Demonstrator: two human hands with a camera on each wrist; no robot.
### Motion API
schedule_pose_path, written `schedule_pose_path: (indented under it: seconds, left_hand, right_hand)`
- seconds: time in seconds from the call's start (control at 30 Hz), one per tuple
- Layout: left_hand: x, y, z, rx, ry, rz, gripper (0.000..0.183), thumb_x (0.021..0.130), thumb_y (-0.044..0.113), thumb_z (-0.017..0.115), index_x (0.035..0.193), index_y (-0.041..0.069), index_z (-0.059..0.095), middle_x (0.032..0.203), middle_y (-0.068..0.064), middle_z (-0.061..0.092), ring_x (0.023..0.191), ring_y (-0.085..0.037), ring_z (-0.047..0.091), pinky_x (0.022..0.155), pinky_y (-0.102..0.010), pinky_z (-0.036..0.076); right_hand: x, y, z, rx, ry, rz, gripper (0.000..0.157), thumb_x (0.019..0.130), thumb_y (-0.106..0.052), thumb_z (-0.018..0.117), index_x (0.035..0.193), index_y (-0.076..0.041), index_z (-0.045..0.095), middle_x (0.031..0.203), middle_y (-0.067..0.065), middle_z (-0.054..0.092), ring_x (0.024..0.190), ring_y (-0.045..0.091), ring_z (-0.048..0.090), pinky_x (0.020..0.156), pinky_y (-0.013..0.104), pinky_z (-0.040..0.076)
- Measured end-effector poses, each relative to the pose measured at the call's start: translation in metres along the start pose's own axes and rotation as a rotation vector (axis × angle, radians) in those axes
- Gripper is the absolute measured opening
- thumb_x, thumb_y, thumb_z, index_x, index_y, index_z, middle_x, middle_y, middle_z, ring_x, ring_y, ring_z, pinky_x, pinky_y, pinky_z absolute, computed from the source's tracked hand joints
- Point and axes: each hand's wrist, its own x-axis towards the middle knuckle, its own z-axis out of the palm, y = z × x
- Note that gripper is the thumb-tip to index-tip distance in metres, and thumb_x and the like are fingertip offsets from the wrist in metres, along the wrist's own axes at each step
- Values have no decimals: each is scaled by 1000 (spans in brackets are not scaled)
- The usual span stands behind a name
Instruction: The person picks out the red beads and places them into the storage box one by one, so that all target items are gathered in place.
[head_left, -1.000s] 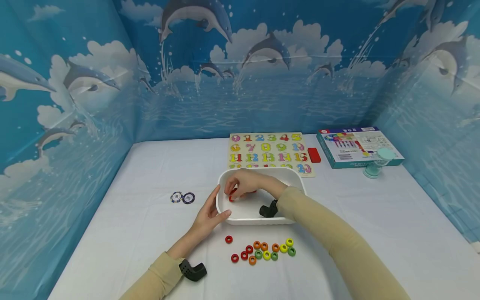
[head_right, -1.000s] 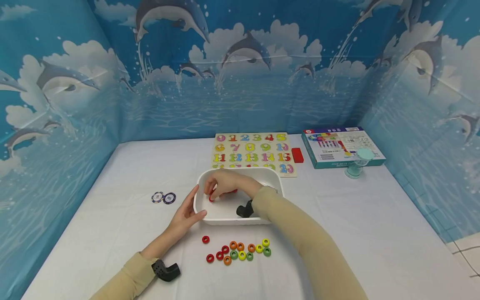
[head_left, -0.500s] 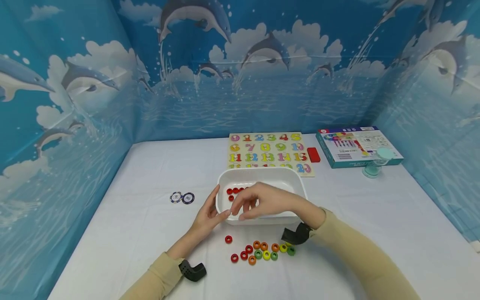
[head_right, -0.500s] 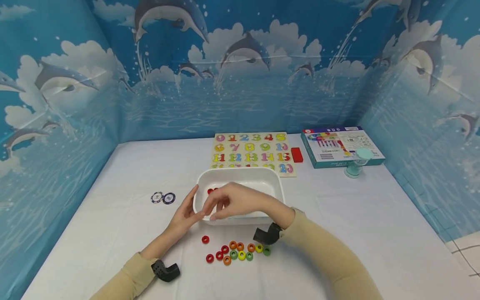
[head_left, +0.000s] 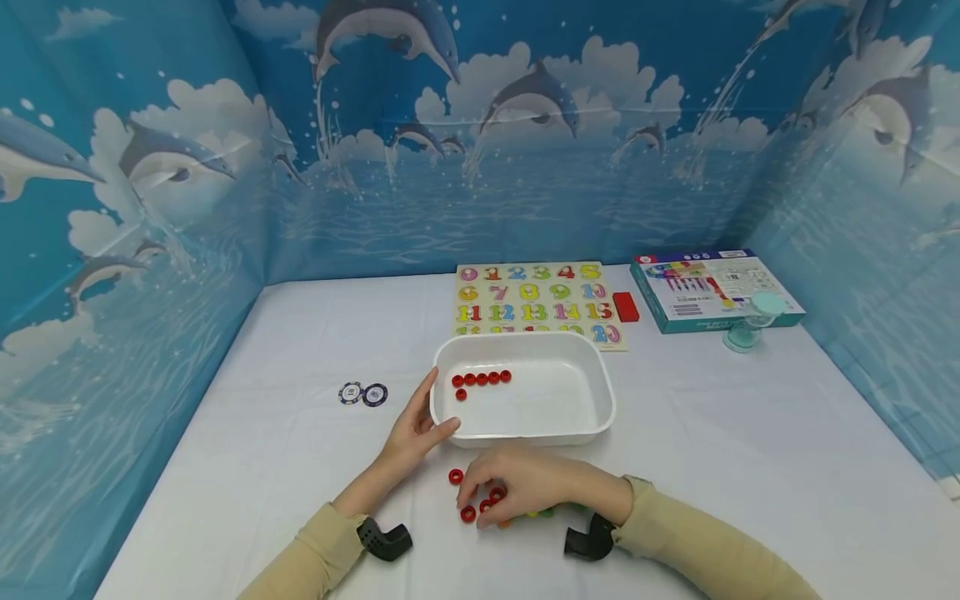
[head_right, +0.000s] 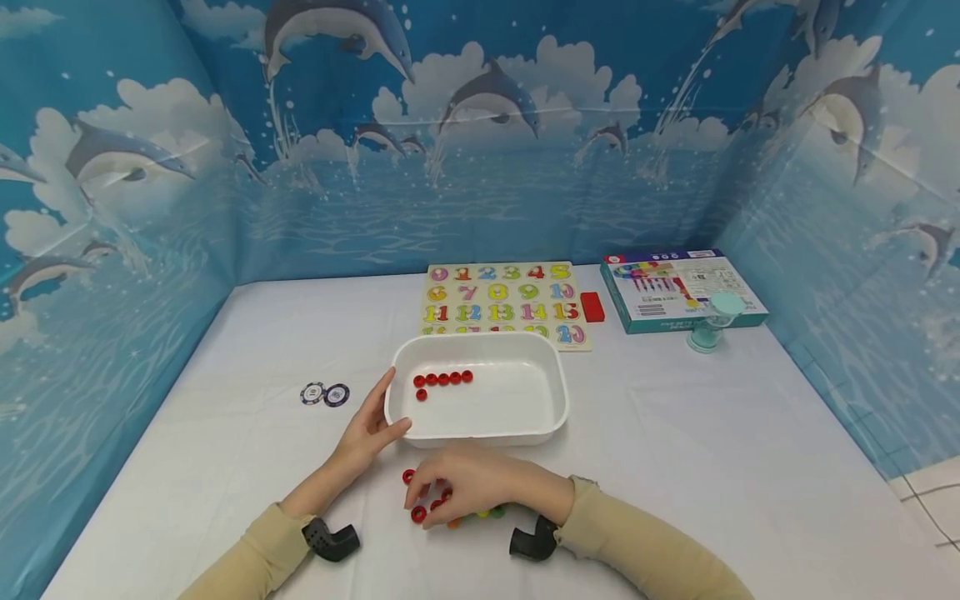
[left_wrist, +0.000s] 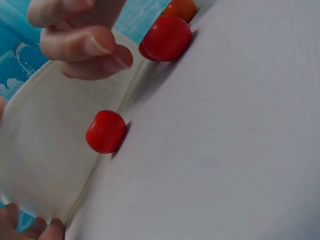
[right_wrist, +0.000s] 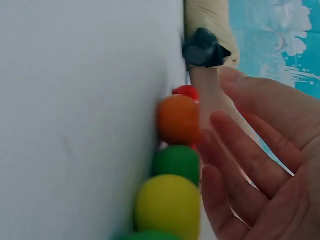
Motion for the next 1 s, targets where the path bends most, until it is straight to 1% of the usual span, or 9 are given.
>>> schedule_pose_path:
  seconds: [0.07,0.13,0.37,0.57,0.67,0.73,0.8,0.9,1.0]
  left_hand:
    - [0,1,0,8,6,-5,80,83,7,62,144,15,11,145,-19,15,127,-36,27,99,-39,33]
    - [0,0,0,10,8,-7,79,83,8,62,144,15,12,145,-19,16,127,-36,27,99,-39,32]
    - [0,-1,0,-2,4,5,79,84,7,62,144,15,12,145,-19,14,127,-36,25,99,-39,32]
    - [0,-1,-1,5,5,5,79,84,7,62,144,14,12,146,-19,13,128,-36,25,99,-38,32]
    - [0,-1,-1,1,4,2,79,83,7,62,144,14,11,145,-19,13,127,-36,25,99,-39,32]
    - [0,-1,-1,-1,0,-1,79,84,6,61,144,14,11,145,-20,14,127,-36,25,99,-40,32]
    - [-1,-2,-1,-2,-6,0,79,84,6,61,144,14,11,145,-20,14,127,-37,26,99,-41,32]
    - [0,-1,-1,-6,-11,4,79,84,4,60,144,14,10,144,-20,16,125,-38,28,98,-40,35]
    - [0,-1,-1,-6,-10,2,79,84,4,60,144,14,10,144,-20,17,124,-37,30,95,-34,39]
  right_hand:
    - [1,3,4,-44,1,-5,20,78,-32,68,97,-26,66,94,-22,58,84,-3,51,74,10,43]
    - [2,6,7,-64,6,-13,19,78,-31,68,96,-26,66,93,-23,58,84,-5,51,74,9,42]
    - [4,11,11,-61,25,-18,15,78,-30,68,93,-26,68,87,-23,60,77,-6,51,68,7,42]
    - [4,13,14,-121,35,-1,15,78,-35,68,92,-29,67,87,-26,57,78,-7,50,68,6,40]
    - [3,9,11,-110,25,-8,13,79,-33,67,92,-29,67,88,-25,57,78,-6,49,68,7,41]
    - [2,3,4,-54,15,-21,12,81,-29,66,92,-27,66,88,-23,57,78,-3,51,69,9,44]
    - [1,-4,-8,4,15,-38,11,82,-25,65,93,-25,64,89,-21,57,79,-1,53,71,12,46]
    - [0,-15,-35,83,48,-56,12,82,-21,65,94,-23,63,91,-17,59,83,3,55,76,19,50]
    - [3,-20,-66,102,106,-46,14,81,-19,66,95,-23,63,93,-15,59,86,6,55,78,23,50]
